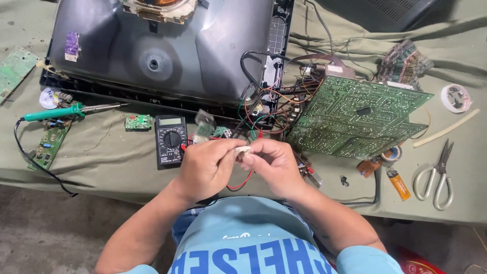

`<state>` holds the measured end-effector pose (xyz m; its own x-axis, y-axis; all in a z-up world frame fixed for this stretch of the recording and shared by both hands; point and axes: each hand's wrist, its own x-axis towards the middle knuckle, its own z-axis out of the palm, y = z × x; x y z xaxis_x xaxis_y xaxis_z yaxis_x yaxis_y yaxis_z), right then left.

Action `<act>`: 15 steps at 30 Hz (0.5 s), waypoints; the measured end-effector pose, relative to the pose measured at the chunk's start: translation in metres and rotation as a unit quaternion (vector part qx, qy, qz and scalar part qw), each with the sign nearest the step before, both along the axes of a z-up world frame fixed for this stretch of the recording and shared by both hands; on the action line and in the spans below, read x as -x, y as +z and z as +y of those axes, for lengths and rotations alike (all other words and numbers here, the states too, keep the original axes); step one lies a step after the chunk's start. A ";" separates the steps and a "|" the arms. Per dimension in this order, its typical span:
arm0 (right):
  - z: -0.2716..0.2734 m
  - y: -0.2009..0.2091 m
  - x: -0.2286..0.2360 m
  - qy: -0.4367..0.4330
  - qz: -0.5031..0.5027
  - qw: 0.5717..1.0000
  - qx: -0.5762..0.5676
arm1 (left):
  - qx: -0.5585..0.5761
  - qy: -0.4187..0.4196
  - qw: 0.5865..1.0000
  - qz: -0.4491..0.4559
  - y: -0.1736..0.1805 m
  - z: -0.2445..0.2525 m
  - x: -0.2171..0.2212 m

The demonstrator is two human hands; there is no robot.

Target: Repairing and testing the internal wiring and circuit boards of a CRT television using a multimeter and hand tools.

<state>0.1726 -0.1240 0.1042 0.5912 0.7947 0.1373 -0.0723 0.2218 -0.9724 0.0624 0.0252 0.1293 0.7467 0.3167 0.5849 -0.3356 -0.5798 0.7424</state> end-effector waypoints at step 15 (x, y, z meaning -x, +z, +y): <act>-0.028 -0.012 -0.012 -0.036 -0.030 0.999 0.026 | 0.092 0.007 0.990 0.103 0.011 0.033 0.010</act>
